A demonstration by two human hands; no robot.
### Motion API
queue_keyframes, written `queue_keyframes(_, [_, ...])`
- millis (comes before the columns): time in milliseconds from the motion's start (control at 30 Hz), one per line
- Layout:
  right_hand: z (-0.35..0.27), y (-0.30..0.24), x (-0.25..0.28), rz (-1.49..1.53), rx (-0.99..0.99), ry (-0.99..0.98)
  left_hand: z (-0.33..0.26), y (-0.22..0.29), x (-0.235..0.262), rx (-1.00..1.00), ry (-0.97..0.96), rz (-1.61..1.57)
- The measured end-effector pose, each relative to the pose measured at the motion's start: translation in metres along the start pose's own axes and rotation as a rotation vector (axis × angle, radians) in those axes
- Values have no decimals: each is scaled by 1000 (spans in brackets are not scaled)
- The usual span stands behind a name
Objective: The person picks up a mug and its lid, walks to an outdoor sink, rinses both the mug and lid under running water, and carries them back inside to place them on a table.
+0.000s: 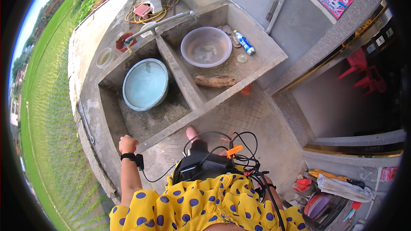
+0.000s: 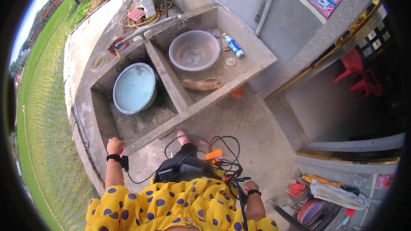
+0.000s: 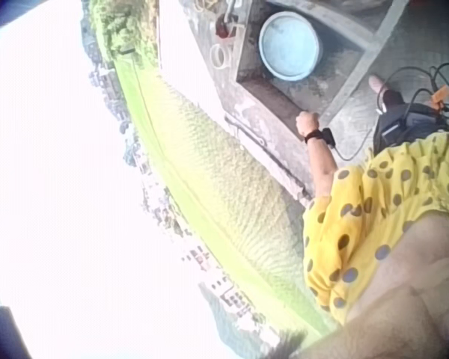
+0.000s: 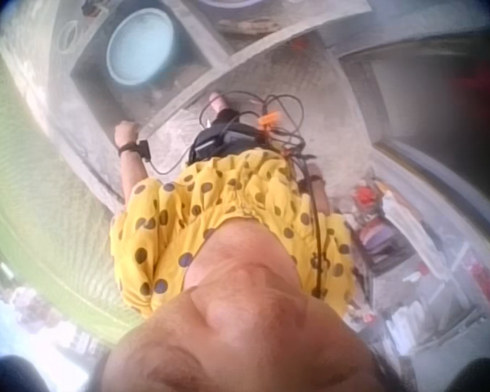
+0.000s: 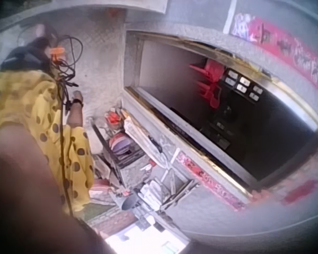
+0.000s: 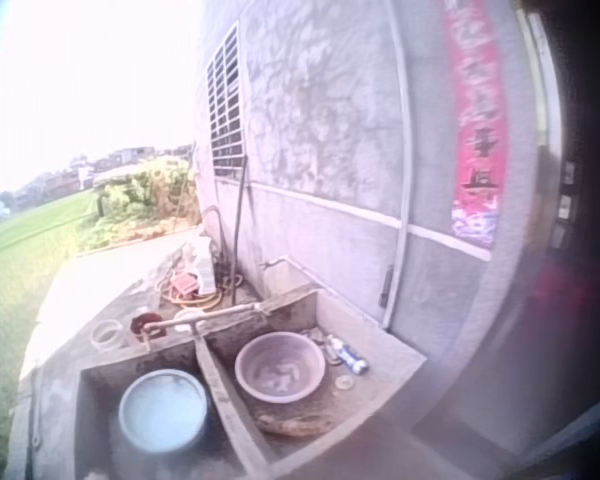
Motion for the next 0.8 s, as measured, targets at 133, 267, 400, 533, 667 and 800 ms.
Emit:
queue_keyframes(133, [16, 16, -29, 39, 82, -42, -13, 17, 9, -31, 50, -27])
queue_keyframes(267, [-16, 28, -22, 202, 108, 46, -19, 72, 17, -155, 148, -89])
queue_keyframes(400, [-5, 64, -34, 405, -42, -9, -34, 103, 26, -329, 125, -215])
queue_keyframes(533, [3, 99, -56, 595, -143, 37, -53, 177, 42, -493, -50, -436])
queue_keyframes(667, [8, 137, -67, 807, -256, 143, -72, 229, 63, -564, -163, -479])
queue_keyframes(800, [20, 142, -88, 361, -126, 414, -91, 294, 81, -802, -37, -300])
Point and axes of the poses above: each hand's wrist, its own z-axis towards the middle knuckle, its own x-axis out of the back of the hand, y = z × x, the point moved 5 cm from there along z, towards the middle knuckle, and after that the axes turned 11 degrees about y, right-handed, at the moved point
